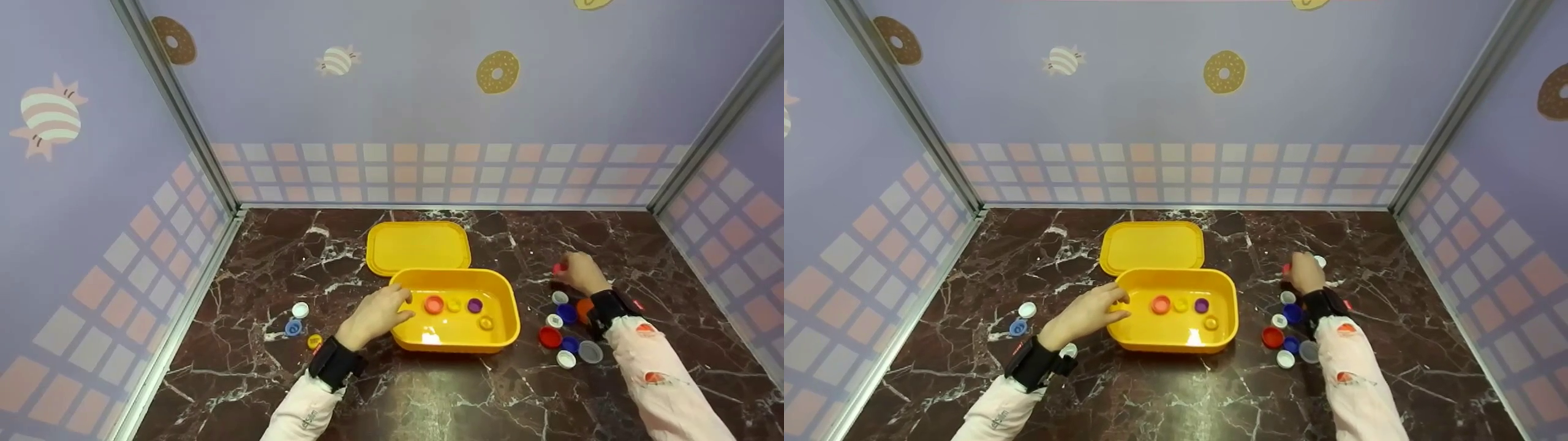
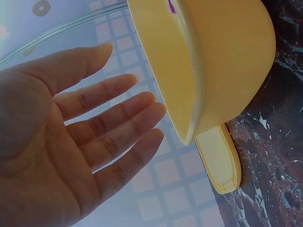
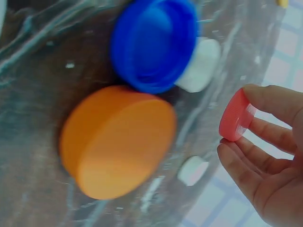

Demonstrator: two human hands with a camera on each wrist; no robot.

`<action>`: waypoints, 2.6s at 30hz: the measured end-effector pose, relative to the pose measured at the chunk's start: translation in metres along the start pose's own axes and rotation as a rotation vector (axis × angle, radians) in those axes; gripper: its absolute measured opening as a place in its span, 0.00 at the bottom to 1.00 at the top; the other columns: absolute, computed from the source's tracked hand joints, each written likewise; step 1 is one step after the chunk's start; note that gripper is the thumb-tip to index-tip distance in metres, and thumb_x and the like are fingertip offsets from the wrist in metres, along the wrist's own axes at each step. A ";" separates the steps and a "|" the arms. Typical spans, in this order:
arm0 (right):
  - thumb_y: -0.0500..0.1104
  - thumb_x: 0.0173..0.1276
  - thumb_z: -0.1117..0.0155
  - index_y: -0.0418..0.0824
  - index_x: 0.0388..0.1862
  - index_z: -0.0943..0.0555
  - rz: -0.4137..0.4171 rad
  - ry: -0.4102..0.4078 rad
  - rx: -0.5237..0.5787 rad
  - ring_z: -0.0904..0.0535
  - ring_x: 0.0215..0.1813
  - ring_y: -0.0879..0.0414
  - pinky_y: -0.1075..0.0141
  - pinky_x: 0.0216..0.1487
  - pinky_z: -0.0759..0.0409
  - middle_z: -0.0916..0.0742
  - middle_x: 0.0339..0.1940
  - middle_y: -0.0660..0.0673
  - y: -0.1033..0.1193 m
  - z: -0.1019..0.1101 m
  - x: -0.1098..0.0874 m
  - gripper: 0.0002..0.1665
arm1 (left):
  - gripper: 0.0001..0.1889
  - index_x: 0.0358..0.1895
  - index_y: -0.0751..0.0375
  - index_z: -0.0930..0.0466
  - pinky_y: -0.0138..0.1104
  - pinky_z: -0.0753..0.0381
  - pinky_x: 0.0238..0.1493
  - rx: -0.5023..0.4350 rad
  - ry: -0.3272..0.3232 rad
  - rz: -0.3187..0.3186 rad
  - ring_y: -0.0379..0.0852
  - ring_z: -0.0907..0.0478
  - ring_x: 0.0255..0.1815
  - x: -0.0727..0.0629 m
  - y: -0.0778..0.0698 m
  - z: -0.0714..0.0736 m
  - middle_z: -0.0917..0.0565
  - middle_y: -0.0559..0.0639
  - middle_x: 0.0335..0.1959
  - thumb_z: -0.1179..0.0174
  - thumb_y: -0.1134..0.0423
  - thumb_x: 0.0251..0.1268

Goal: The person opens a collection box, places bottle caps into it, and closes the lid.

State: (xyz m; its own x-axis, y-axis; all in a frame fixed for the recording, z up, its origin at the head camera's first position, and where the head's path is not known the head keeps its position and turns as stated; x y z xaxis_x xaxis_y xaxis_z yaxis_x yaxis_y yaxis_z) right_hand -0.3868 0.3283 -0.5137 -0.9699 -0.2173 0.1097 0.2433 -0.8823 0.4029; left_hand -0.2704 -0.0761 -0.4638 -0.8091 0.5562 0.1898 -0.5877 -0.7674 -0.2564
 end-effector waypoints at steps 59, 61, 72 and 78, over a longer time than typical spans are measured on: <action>0.40 0.46 0.28 0.37 0.29 0.23 0.582 0.350 -0.107 0.31 0.24 0.56 0.66 0.25 0.32 0.27 0.22 0.50 0.195 -0.078 -0.027 0.14 | 0.10 0.34 0.64 0.25 0.38 0.27 0.28 -0.043 -0.066 0.009 0.48 0.26 0.29 -0.009 0.013 0.000 0.28 0.50 0.30 0.37 0.61 0.53; 0.40 0.45 0.27 0.37 0.28 0.24 0.585 0.359 -0.112 0.32 0.23 0.56 0.66 0.24 0.33 0.28 0.22 0.50 0.195 -0.081 -0.028 0.15 | 0.10 0.34 0.64 0.25 0.38 0.27 0.26 -0.039 -0.078 0.023 0.48 0.27 0.28 -0.010 0.016 0.001 0.29 0.49 0.29 0.37 0.62 0.53; 0.38 0.44 0.27 0.36 0.28 0.24 0.568 0.387 -0.118 0.31 0.25 0.54 0.63 0.27 0.31 0.26 0.23 0.47 0.197 -0.085 -0.028 0.15 | 0.09 0.32 0.64 0.26 0.39 0.28 0.23 -0.008 -0.157 0.025 0.48 0.28 0.25 -0.012 0.027 0.007 0.31 0.49 0.26 0.36 0.64 0.51; 0.37 0.50 0.30 0.31 0.36 0.22 0.564 0.333 -0.045 0.26 0.28 0.50 0.60 0.32 0.27 0.21 0.30 0.39 0.199 -0.064 -0.025 0.16 | 0.09 0.31 0.62 0.26 0.41 0.28 0.23 0.011 -0.176 0.065 0.49 0.28 0.25 -0.020 0.039 0.009 0.32 0.49 0.26 0.36 0.64 0.50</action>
State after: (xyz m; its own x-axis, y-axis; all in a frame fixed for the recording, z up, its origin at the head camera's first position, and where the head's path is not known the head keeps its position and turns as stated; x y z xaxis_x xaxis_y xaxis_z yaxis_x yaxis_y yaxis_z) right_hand -0.3152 0.1318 -0.4945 -0.6464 -0.7630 0.0034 0.7218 -0.6101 0.3270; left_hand -0.2774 -0.1200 -0.4687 -0.8316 0.4421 0.3361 -0.5336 -0.8037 -0.2633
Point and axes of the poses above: each hand's wrist, its own x-axis towards the middle knuckle, its own z-axis out of the back of the hand, y = z × x, the point moved 3 cm from there along x, towards the middle knuckle
